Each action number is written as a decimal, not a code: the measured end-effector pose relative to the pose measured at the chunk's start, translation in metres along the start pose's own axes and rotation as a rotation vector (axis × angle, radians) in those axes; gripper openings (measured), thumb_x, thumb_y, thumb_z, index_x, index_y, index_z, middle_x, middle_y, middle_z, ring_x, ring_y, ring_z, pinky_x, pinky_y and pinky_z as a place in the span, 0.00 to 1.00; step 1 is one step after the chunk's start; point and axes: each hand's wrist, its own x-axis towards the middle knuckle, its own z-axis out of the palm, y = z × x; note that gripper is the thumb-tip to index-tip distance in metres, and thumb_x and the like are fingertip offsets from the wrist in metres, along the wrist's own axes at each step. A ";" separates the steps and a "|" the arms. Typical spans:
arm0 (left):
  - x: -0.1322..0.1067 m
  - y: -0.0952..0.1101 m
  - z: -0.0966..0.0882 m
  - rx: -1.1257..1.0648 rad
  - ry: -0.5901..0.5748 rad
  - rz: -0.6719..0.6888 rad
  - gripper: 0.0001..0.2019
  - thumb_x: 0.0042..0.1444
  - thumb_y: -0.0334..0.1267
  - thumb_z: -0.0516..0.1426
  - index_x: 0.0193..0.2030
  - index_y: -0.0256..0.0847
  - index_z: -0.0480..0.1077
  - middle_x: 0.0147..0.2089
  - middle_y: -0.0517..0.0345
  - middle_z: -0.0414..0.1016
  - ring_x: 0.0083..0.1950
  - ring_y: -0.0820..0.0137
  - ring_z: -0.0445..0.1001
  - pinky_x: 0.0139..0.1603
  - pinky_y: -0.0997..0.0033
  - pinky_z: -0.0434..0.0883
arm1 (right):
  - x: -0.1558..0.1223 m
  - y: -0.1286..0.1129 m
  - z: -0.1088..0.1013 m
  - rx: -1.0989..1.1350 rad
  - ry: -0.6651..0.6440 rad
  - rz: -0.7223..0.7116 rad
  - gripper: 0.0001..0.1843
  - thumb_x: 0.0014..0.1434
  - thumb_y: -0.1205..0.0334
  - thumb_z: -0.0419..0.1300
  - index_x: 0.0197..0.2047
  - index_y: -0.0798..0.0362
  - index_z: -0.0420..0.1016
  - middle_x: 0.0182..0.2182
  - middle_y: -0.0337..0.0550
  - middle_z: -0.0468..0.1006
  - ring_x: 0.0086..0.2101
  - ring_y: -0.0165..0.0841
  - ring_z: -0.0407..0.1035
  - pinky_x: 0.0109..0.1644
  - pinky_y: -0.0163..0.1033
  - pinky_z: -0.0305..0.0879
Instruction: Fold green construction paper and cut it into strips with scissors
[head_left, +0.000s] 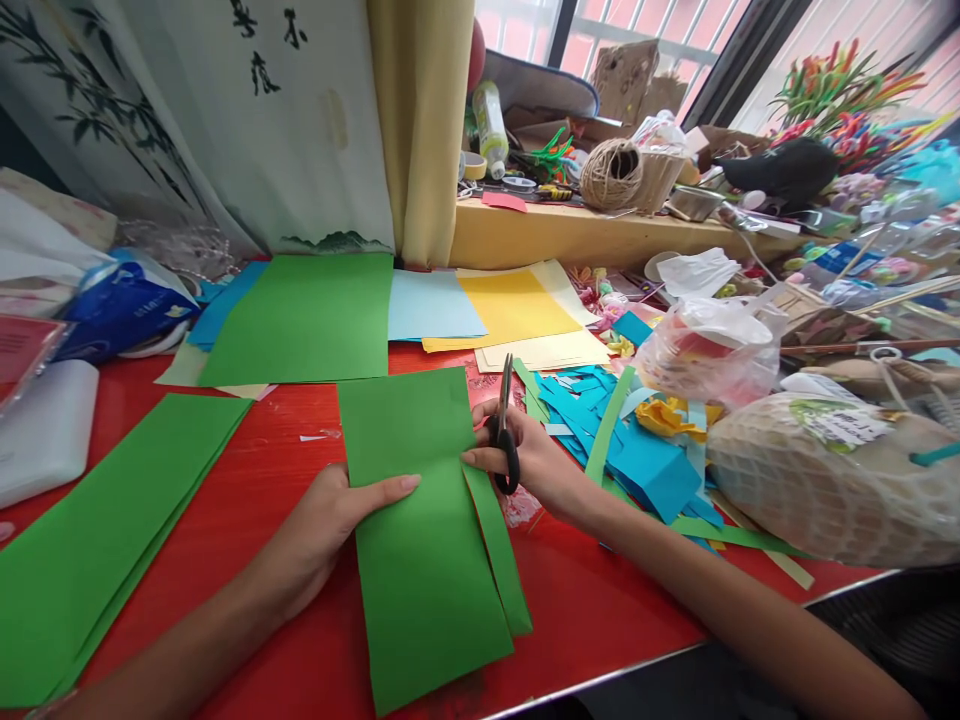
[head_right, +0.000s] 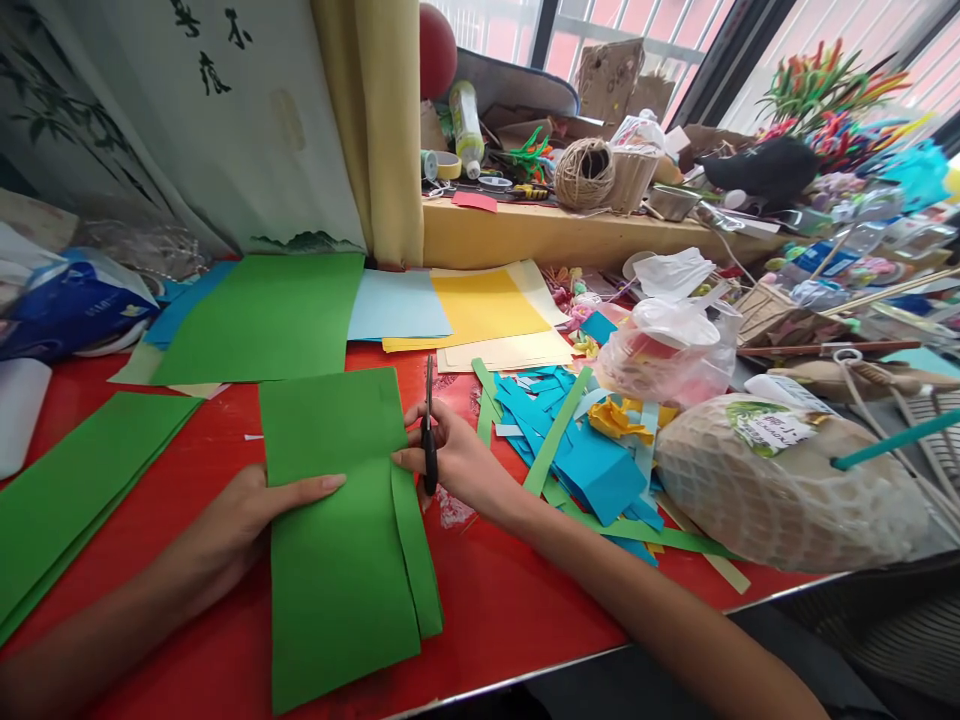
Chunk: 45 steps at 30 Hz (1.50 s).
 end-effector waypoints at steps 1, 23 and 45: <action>0.001 0.000 -0.001 0.008 0.010 -0.001 0.16 0.45 0.41 0.63 0.41 0.38 0.75 0.43 0.49 0.79 0.40 0.59 0.78 0.38 0.69 0.75 | 0.000 0.001 -0.001 -0.037 -0.007 -0.005 0.20 0.46 0.61 0.66 0.39 0.49 0.60 0.26 0.31 0.64 0.22 0.23 0.61 0.22 0.31 0.59; 0.006 0.008 -0.016 -0.033 0.285 0.347 0.22 0.43 0.39 0.64 0.48 0.42 0.71 0.49 0.55 0.76 0.50 0.62 0.73 0.46 0.71 0.74 | -0.016 -0.030 -0.020 -0.470 -0.306 0.228 0.21 0.49 0.43 0.60 0.30 0.55 0.74 0.21 0.42 0.74 0.23 0.30 0.69 0.24 0.33 0.63; 0.002 0.003 -0.014 0.128 0.322 0.445 0.14 0.43 0.40 0.64 0.39 0.44 0.75 0.45 0.59 0.78 0.50 0.61 0.73 0.47 0.71 0.74 | -0.016 -0.024 -0.010 -0.494 -0.354 0.241 0.24 0.49 0.40 0.59 0.26 0.55 0.72 0.20 0.40 0.73 0.22 0.28 0.68 0.24 0.32 0.61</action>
